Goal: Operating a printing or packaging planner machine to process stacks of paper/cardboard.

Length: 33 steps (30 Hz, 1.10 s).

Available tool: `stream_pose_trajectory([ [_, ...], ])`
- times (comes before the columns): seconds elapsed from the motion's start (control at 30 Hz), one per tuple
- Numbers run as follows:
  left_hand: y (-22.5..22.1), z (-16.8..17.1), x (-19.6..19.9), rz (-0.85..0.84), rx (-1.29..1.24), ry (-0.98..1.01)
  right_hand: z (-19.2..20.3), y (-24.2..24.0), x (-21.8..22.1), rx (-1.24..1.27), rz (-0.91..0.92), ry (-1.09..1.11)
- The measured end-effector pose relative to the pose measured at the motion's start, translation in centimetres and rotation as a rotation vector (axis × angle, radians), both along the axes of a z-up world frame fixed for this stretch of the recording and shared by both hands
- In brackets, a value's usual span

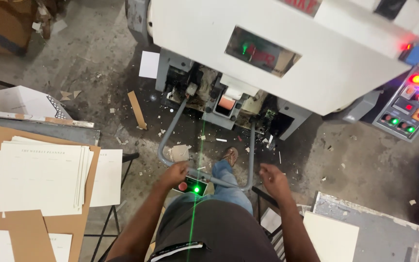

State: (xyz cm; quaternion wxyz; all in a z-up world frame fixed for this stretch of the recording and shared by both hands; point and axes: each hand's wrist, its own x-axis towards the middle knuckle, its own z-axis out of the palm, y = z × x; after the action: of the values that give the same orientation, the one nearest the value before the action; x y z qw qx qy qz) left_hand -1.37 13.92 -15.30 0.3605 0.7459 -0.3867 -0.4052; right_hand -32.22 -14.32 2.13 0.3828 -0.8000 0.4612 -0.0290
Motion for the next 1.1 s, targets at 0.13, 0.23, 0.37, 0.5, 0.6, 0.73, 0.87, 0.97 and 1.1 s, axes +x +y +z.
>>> stream_pose_trajectory([
  [0.13, -5.5, 11.7, -0.1, 0.017, -0.076, 0.093, 5.2, -0.8, 3.7, -0.068, 0.053, -0.361],
  [0.23, -8.2, 17.5, 0.0, -0.005, -0.089, 0.087, 7.5, -1.5, 4.9, 0.026, -0.045, -0.597],
  [0.37, -9.9, 21.2, -0.1, -0.055, -0.380, -0.132, 9.3, -2.2, 4.9, 0.081, -0.235, -0.744],
  [0.5, -10.9, 21.6, -0.2, 0.030, -0.366, -0.105, 6.6, -3.2, 3.8, 0.117, -0.316, -0.648],
  [0.6, -11.6, 17.8, -0.3, 0.171, -0.242, 0.068, 2.8, -3.7, 2.2, 0.266, -0.411, -0.459],
  [0.73, -12.4, 11.9, -0.4, 0.222, -0.166, -0.001, -0.5, -3.7, 1.4, 0.600, -0.573, -0.272],
  [0.87, -13.5, 14.7, 0.6, 0.207, 0.162, 0.178, -0.8, -3.9, 1.9, 0.777, -0.636, -0.210],
  [0.97, -13.7, 10.7, 1.4, 0.152, 0.130, 0.108, -1.6, -4.9, 2.1, 0.807, -0.611, -0.166],
  [1.1, -14.0, 8.0, 2.1, 0.177, 0.098, 0.206, -0.7, -5.3, 3.2, 0.832, -0.587, -0.124],
])
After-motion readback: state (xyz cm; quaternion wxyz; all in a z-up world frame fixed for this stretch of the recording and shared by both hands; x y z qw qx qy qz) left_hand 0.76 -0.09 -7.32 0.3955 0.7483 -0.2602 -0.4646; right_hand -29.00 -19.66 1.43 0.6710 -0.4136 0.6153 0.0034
